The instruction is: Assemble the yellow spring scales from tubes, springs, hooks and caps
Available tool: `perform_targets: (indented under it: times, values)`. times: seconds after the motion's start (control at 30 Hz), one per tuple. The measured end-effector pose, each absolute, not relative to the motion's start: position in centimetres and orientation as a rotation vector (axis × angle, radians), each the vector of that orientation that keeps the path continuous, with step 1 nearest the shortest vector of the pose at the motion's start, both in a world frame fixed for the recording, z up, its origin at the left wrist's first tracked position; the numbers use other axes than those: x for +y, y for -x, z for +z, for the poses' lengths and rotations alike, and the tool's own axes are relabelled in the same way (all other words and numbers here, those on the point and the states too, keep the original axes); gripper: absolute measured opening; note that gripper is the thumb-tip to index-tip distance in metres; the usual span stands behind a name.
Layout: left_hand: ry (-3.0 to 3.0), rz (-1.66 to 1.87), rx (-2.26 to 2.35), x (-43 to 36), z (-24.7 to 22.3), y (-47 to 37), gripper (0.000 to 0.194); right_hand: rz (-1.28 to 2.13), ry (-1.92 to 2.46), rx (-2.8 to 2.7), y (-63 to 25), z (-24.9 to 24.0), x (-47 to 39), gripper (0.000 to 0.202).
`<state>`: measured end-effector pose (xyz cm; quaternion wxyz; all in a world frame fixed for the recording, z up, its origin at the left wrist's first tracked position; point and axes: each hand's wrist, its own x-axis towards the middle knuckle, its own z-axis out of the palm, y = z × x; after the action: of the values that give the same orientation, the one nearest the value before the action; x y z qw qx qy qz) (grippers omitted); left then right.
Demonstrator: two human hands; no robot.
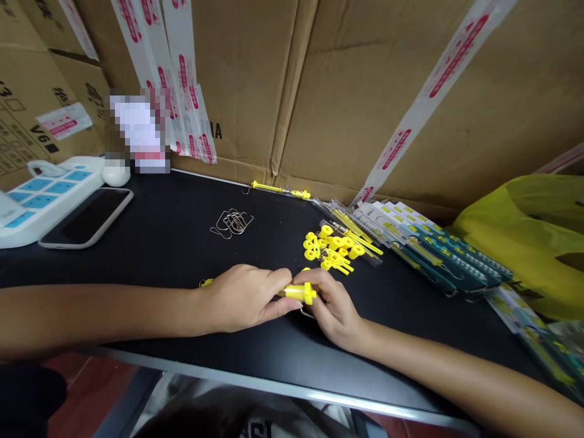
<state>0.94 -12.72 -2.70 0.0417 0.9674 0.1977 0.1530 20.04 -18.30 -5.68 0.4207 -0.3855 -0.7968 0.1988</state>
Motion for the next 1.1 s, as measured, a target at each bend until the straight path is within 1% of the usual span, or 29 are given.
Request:
perform_targets:
  times: [0.2,0.3,0.5,0.67,0.73,0.77,0.8,0.83,0.93,1.1]
  values:
    - [-2.991,0.432,0.624,-12.6,-2.8,-1.1,0.031,0.603,1.014,-1.963,-20.1,-5.5,-18.1,0.017]
    - [-2.992,0.377,0.65,-12.7,-2.7,-1.0,0.029,0.665,1.016,-1.946,-20.0,-5.4,-18.0,0.015]
    - [-2.963,0.344,0.683,-12.6,-2.5,-0.7,0.026,0.709,0.997,-1.931,-19.9,-5.4,-18.1,0.014]
    - [-2.953,0.3,0.692,-12.9,-2.6,-0.7,0.028,0.734,1.033,-1.924,-20.0,-5.3,-17.9,0.017]
    - [-2.977,0.293,0.623,-13.5,-2.6,-0.7,0.03,0.748,1.099,-1.88,-20.2,-5.4,-17.5,0.02]
    - [-3.008,0.294,0.463,-13.9,-2.6,-0.7,0.032,0.76,1.144,-1.839,-20.3,-5.4,-17.3,0.023]
    - [-3.035,0.294,0.328,-14.1,-2.6,-0.7,0.03,0.776,1.182,-1.797,-20.3,-5.5,-17.0,0.025]
    - [-3.053,0.311,0.305,-14.3,-2.6,-0.8,0.03,0.788,1.2,-1.774,-20.4,-5.5,-16.8,0.026]
    - [-3.069,0.365,0.54,-13.9,-2.6,-0.7,0.034,0.805,1.209,-1.76,-20.3,-5.7,-16.7,0.022]
    - [-3.073,0.359,0.618,-12.4,-3.0,-0.7,0.03,0.919,1.231,-1.649,-19.9,-5.8,-17.1,0.014]
